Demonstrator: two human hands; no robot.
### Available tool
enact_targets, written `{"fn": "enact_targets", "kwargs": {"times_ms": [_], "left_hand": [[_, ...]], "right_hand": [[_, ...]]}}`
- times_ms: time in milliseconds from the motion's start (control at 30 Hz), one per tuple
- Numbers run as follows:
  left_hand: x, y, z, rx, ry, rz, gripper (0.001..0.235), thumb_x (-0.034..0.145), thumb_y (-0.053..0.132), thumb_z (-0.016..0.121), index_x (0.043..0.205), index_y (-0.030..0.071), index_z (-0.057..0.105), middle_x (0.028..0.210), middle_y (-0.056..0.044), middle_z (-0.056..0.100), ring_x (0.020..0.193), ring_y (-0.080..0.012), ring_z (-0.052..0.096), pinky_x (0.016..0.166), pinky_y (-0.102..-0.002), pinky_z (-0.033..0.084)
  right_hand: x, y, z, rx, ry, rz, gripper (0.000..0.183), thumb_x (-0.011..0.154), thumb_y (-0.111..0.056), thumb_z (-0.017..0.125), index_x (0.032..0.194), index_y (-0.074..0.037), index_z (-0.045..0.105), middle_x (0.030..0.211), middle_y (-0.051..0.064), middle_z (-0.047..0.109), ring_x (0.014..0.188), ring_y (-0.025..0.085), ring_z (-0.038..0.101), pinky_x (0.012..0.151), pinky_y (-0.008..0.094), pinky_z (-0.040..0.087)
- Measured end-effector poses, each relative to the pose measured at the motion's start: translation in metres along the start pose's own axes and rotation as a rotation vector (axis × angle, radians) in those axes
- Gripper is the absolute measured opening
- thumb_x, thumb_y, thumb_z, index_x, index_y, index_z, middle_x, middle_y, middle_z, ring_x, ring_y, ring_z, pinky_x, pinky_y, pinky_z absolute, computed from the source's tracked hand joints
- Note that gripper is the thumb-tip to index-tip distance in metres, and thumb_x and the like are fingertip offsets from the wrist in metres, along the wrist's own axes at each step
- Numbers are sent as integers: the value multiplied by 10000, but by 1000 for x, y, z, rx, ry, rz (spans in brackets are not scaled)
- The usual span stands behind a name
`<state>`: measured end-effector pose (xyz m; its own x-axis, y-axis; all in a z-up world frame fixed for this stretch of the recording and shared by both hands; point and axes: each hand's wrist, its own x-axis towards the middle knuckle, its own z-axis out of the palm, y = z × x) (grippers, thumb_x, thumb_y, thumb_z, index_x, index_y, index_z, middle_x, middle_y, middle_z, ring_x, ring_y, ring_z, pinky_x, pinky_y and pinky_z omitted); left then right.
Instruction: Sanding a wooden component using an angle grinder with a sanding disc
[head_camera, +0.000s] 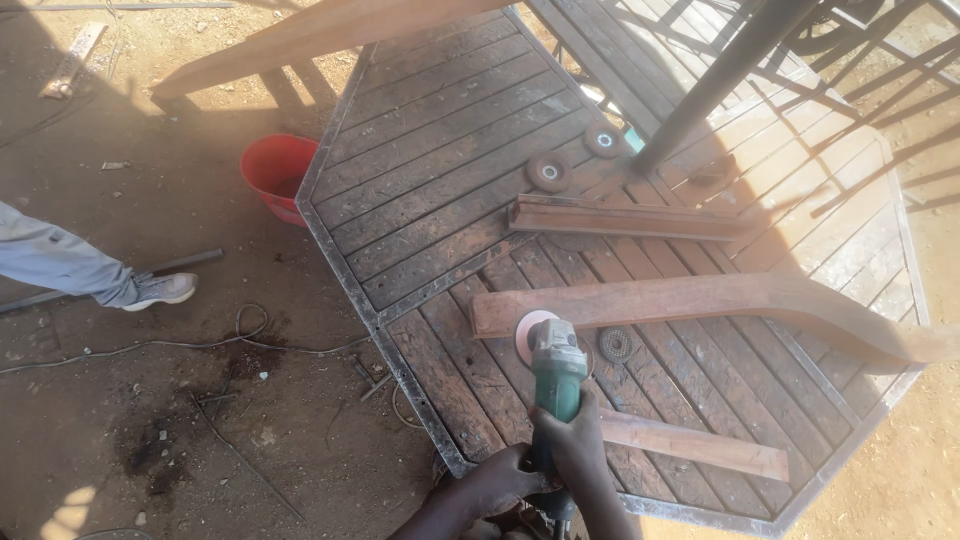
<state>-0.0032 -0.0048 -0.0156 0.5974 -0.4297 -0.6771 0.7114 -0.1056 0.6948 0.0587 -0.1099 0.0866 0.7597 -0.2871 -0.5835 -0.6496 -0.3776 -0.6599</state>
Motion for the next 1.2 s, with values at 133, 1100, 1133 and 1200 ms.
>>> {"fn": "enact_targets", "kwargs": {"times_ms": [133, 1100, 1133, 1200], "left_hand": [[8, -8, 3, 58, -6, -45, 492, 799, 340, 806, 1229, 132, 688, 1140, 18, 775, 1051, -92, 713, 870, -251, 532], [-241, 64, -199, -1309, 838, 1236, 789, 720, 531, 849, 1332, 151, 527, 1405, -202, 601, 1205, -438, 644, 950, -568, 596], [-262, 80, -198, -1461, 980, 1291, 992, 605, 497, 901, 1367, 88, 417, 1347, -240, 606, 1098, -468, 709, 869, -611, 664], [-286, 101, -192, -1474, 1099, 1262, 1345, 350, 513, 990, 1445, 56, 357, 1403, -222, 539, 1157, -441, 718, 930, -596, 673]], "right_hand": [[-6, -3, 0, -160, -49, 37, 670, 707, -315, 775, 1290, -135, 495, 1023, 102, 638, 922, 241, 625, 828, 399, 481], [23, 15, -30, -174, 84, 39, 641, 729, -325, 791, 1261, -52, 559, 1069, 170, 659, 982, 317, 645, 849, 443, 466], [24, 13, -31, -188, 88, 67, 666, 739, -344, 787, 1287, -53, 546, 1083, 180, 677, 1005, 329, 655, 864, 448, 462], [32, 18, -29, -154, 86, 20, 651, 730, -308, 798, 1265, -28, 554, 1068, 180, 653, 982, 313, 633, 852, 435, 460]]}}
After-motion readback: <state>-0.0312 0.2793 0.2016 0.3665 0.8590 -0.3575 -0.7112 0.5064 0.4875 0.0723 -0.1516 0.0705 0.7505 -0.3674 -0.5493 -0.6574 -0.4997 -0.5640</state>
